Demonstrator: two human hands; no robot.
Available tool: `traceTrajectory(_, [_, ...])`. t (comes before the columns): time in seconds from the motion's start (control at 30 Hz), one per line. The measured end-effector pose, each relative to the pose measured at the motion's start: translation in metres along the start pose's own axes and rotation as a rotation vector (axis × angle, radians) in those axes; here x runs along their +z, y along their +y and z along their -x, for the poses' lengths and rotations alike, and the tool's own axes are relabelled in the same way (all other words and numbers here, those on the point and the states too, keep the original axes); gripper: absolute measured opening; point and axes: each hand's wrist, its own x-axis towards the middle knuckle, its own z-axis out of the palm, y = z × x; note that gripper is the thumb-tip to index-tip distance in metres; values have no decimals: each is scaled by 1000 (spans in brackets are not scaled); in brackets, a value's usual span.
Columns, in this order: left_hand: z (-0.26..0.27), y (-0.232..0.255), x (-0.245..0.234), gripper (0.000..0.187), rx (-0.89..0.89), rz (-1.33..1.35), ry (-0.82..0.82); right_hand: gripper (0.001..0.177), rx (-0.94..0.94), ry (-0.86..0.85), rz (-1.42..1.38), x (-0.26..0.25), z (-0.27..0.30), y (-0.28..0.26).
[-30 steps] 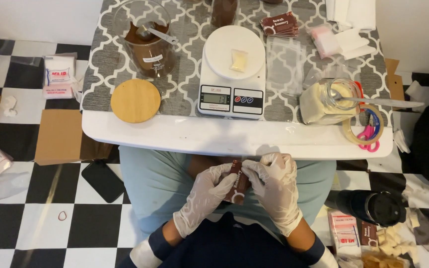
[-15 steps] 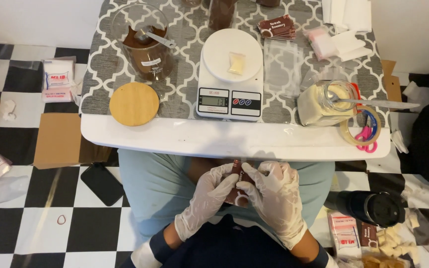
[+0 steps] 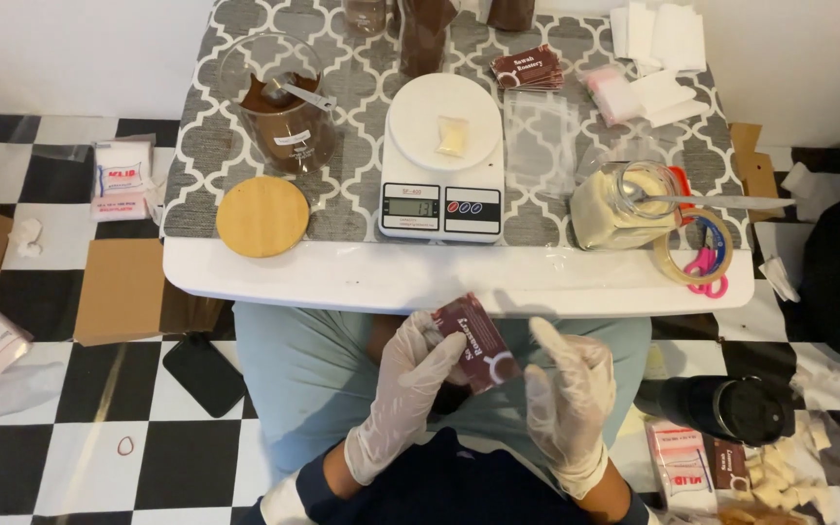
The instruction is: A person wearing gloves is sealing small brown packets using adhesive tape and scissors at a low table.
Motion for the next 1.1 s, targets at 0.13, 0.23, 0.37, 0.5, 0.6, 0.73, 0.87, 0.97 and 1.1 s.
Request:
traceTrajectory(0.13, [4, 0, 7, 18, 68, 52, 49, 53, 198, 52, -540, 8, 20, 10])
traceTrajectory(0.23, [6, -5, 11, 20, 92, 73, 83, 67, 407, -110, -944, 7, 7, -17])
traceTrajectory(0.37, [13, -9, 14, 22, 141, 123, 35, 40, 743, -44, -1242, 7, 6, -28])
traceTrajectory(0.5, [17, -12, 12, 17, 161, 86, 91, 33, 724, -9, -1282, 11, 18, -21])
traceTrajectory(0.6, [19, -8, 11, 16, 219, 64, 112, 44, 645, -75, -1266, 13, 18, -28])
traceTrajectory(0.73, [20, -12, 10, 17, 213, 85, 119, 26, 668, -22, -1325, 12, 11, -37])
traceTrajectory(0.87, [27, 6, 14, 26, 65, -112, -55, 21, 663, 209, -1270, 4, 8, -17])
traceTrajectory(0.97, [35, 24, 15, 29, -131, -542, -151, 24, 619, 324, -1185, -21, -1, 4])
traceTrajectory(1.1, [36, 25, -3, 30, -267, -747, -34, 16, 549, 188, -1064, -44, -3, 30])
